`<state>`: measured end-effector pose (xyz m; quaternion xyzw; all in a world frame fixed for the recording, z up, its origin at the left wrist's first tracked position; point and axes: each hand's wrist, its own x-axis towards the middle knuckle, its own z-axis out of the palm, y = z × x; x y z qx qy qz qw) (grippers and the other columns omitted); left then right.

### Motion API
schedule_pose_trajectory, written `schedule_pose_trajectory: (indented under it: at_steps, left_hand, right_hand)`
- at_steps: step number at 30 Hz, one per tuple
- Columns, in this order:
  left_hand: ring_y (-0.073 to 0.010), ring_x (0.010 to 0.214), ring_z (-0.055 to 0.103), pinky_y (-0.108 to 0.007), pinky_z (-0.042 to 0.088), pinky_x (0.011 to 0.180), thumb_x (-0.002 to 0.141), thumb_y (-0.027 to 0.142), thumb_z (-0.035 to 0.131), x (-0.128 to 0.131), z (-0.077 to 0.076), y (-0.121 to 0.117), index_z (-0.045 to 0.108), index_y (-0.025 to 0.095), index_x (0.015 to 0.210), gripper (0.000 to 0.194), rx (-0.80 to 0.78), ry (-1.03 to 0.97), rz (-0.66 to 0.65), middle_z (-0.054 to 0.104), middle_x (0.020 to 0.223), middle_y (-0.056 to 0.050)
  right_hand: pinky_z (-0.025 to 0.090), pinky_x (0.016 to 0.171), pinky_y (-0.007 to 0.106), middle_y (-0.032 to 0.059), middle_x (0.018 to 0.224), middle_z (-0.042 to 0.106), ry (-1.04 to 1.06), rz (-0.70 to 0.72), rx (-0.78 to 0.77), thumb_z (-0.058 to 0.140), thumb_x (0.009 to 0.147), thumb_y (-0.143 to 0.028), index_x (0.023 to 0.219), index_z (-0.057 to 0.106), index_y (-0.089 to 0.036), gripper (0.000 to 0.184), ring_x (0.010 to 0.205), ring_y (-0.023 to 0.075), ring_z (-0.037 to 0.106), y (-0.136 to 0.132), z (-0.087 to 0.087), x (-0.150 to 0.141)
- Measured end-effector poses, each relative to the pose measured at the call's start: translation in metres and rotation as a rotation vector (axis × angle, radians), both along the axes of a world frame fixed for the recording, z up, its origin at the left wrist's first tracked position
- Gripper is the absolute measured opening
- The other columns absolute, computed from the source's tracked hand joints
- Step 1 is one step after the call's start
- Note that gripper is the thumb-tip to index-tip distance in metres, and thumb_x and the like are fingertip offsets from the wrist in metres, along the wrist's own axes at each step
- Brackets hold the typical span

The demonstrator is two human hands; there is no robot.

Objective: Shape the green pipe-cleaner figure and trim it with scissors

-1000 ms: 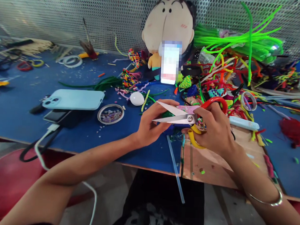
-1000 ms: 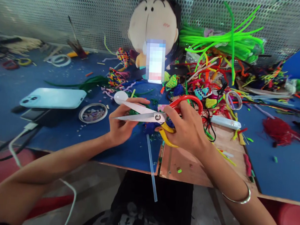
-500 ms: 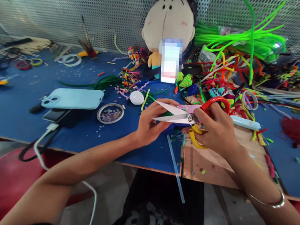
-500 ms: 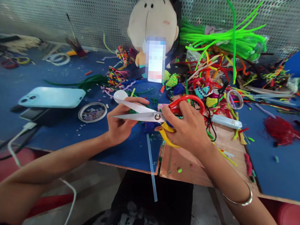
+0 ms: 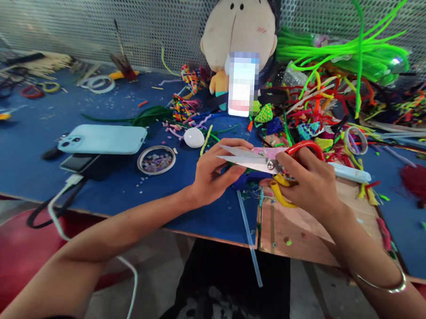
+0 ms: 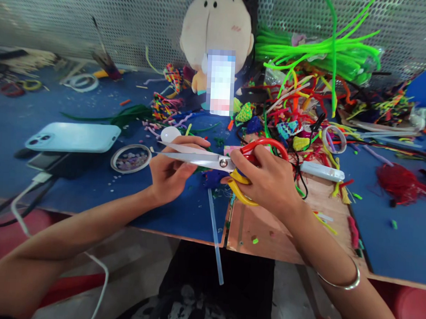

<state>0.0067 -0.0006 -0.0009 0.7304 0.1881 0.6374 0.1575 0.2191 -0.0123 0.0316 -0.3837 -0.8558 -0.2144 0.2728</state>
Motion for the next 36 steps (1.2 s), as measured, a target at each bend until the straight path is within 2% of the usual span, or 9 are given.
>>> schedule_pose_trajectory:
  at_steps: [6, 10, 15, 18, 21, 25, 29, 33, 36]
  left_hand:
    - [-0.0157, 0.097, 0.066, -0.031, 0.056, 0.084, 0.093, 0.028, 0.053, -0.002, 0.001, -0.002, 0.065, 0.022, 0.108, 0.02, -0.032, 0.023, -0.003, 0.07, 0.106, -0.004]
    - [-0.0169, 0.102, 0.066, -0.031, 0.058, 0.083, 0.094, 0.031, 0.052, 0.0, 0.0, -0.004, 0.064, 0.021, 0.107, 0.02, -0.117, -0.029, -0.047, 0.069, 0.105, -0.004]
    - [-0.0091, 0.064, 0.07, -0.021, 0.058, 0.052, 0.097, 0.036, 0.046, 0.005, -0.002, -0.002, 0.057, 0.025, 0.112, 0.022, -0.395, -0.17, -0.338, 0.067, 0.109, -0.002]
    - [-0.0104, 0.063, 0.071, -0.023, 0.061, 0.054, 0.097, 0.038, 0.045, 0.005, -0.002, 0.0, 0.055, 0.025, 0.11, 0.021, -0.467, -0.207, -0.41, 0.068, 0.111, -0.003]
    - [-0.0114, 0.066, 0.072, -0.024, 0.062, 0.056, 0.096, 0.04, 0.046, 0.004, -0.002, 0.0, 0.052, 0.024, 0.109, 0.021, -0.496, -0.194, -0.42, 0.067, 0.113, -0.004]
    - [-0.0114, 0.069, 0.072, -0.024, 0.062, 0.058, 0.095, 0.038, 0.047, 0.003, -0.002, -0.001, 0.052, 0.022, 0.108, 0.021, -0.478, -0.194, -0.442, 0.066, 0.114, -0.005]
    - [-0.011, 0.08, 0.069, -0.024, 0.064, 0.065, 0.088, 0.028, 0.06, 0.003, -0.001, -0.001, 0.057, 0.022, 0.106, 0.019, -0.427, -0.18, -0.466, 0.062, 0.116, -0.004]
    - [-0.0122, 0.092, 0.066, -0.022, 0.062, 0.07, 0.082, 0.022, 0.068, 0.003, 0.002, 0.001, 0.06, 0.022, 0.102, 0.022, -0.33, -0.142, -0.405, 0.063, 0.11, -0.003]
    - [-0.0118, 0.088, 0.065, -0.021, 0.06, 0.068, 0.082, 0.026, 0.069, 0.002, 0.002, 0.002, 0.06, 0.023, 0.101, 0.022, -0.327, -0.141, -0.391, 0.062, 0.108, -0.002]
  right_hand:
    - [0.039, 0.053, 0.028, 0.0032, 0.078, 0.061, 0.246, 0.067, -0.173, 0.061, 0.084, -0.042, 0.108, 0.059, -0.022, 0.031, 0.062, 0.015, 0.053, 0.0, 0.0, -0.004]
    - [0.04, 0.054, 0.029, 0.0032, 0.076, 0.063, 0.338, -0.104, -0.233, 0.062, 0.082, -0.04, 0.106, 0.06, -0.022, 0.03, 0.059, 0.0156, 0.052, 0.013, 0.003, 0.005]
    - [0.042, 0.059, 0.033, 0.0066, 0.08, 0.063, 0.242, -0.377, -0.275, 0.063, 0.073, -0.028, 0.102, 0.066, -0.021, 0.03, 0.065, 0.02, 0.055, 0.038, -0.006, 0.032]
    - [0.043, 0.06, 0.034, 0.0083, 0.085, 0.063, 0.156, -0.464, -0.29, 0.06, 0.07, -0.022, 0.103, 0.066, -0.021, 0.034, 0.067, 0.021, 0.056, 0.046, -0.015, 0.044]
    - [0.044, 0.061, 0.035, 0.009, 0.087, 0.063, 0.157, -0.469, -0.294, 0.06, 0.069, -0.02, 0.104, 0.066, -0.021, 0.036, 0.069, 0.0217, 0.057, 0.049, -0.019, 0.047]
    - [0.045, 0.063, 0.035, 0.0079, 0.089, 0.062, 0.284, -0.374, -0.292, 0.063, 0.071, -0.026, 0.103, 0.063, -0.022, 0.032, 0.069, 0.0199, 0.056, 0.049, -0.014, 0.041]
    - [0.045, 0.064, 0.034, 0.0061, 0.089, 0.061, 0.364, -0.194, -0.291, 0.063, 0.074, -0.03, 0.104, 0.059, -0.022, 0.032, 0.071, 0.0184, 0.055, 0.041, -0.005, 0.031]
    - [0.043, 0.063, 0.033, 0.0068, 0.095, 0.059, 0.332, 0.042, -0.263, 0.062, 0.075, -0.036, 0.107, 0.054, -0.022, 0.036, 0.074, 0.0186, 0.053, 0.026, 0.001, 0.019]
    - [0.042, 0.063, 0.032, 0.006, 0.094, 0.055, 0.254, 0.175, -0.207, 0.064, 0.075, -0.04, 0.11, 0.052, -0.021, 0.042, 0.077, 0.0196, 0.052, 0.017, 0.001, 0.013]
